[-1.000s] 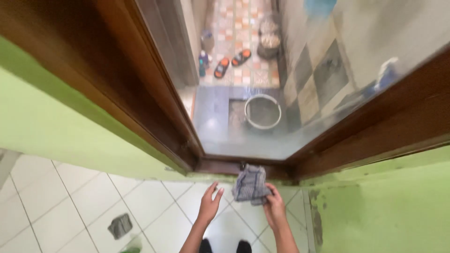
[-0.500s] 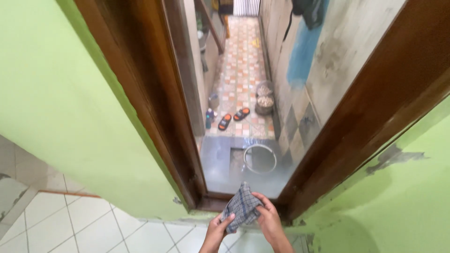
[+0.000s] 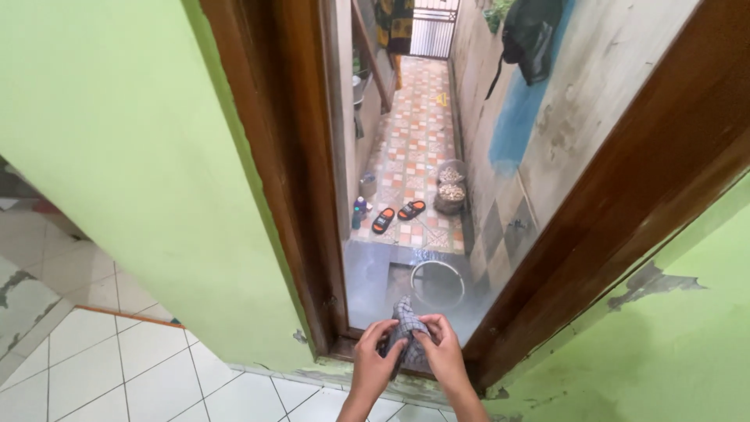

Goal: Wiping a glass window pane with a cloth.

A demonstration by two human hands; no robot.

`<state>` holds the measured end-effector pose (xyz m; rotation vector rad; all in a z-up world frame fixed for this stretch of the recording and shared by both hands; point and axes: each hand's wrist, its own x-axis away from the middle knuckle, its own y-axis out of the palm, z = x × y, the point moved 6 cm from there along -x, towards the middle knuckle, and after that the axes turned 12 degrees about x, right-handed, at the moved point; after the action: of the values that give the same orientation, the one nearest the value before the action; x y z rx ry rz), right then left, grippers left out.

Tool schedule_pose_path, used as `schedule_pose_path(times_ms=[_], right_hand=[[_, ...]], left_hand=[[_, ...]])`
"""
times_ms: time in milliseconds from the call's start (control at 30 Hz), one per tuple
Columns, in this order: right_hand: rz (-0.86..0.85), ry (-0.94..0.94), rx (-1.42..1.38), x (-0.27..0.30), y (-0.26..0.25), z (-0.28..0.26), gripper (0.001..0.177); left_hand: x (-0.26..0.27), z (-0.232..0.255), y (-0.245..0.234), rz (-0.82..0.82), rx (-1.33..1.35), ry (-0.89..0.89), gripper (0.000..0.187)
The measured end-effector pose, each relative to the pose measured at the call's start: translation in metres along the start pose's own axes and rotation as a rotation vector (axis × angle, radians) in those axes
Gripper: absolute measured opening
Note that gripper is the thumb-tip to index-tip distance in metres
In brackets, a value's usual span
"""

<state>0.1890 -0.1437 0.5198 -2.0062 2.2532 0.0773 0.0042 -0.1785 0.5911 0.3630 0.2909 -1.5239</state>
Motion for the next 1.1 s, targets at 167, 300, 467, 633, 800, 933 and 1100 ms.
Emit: schedule_pose_path(times_ms=[167, 300, 467, 633, 800, 933, 1100], right_hand=[[-0.062, -0.179, 0.35, 0.026, 0.016, -0.08, 0.028], [-0.172, -0.167, 0.567, 0.033, 0.027, -0.095, 0.024], [-0.124, -0.257, 0.569, 0.025, 0.01, -0.074, 0.021], [0.076, -0.616, 0.686, 0.049, 0.013, -0.155, 0.066], [-0.15, -0.095, 0.296, 0.027, 0.004, -0.06, 0.052], [-0.082, -0.074, 0.457, 0.028, 0.008, -0.077, 0.038], [-0.096, -0.105, 0.292, 0.021, 0.017, -0.058, 0.04]], left_hand=[[-0.003, 0.004, -0.018, 0.166, -0.028, -0.053, 0.022], [-0.007, -0.008, -0.025, 0.258, 0.078, -0.17, 0.02], [-0.016, -0.019, -0.032, 0.091, 0.2, -0.136, 0.018], [-0.021, -0.023, -0.026, -0.202, 0.269, -0.241, 0.018], [-0.022, -0.016, -0.019, -0.252, 0.292, -0.214, 0.018], [-0.017, 0.045, -0.026, -0.204, 0.082, -0.221, 0.021], [-0.018, 0.003, -0.039, -0.113, -0.033, -0.282, 0.029]])
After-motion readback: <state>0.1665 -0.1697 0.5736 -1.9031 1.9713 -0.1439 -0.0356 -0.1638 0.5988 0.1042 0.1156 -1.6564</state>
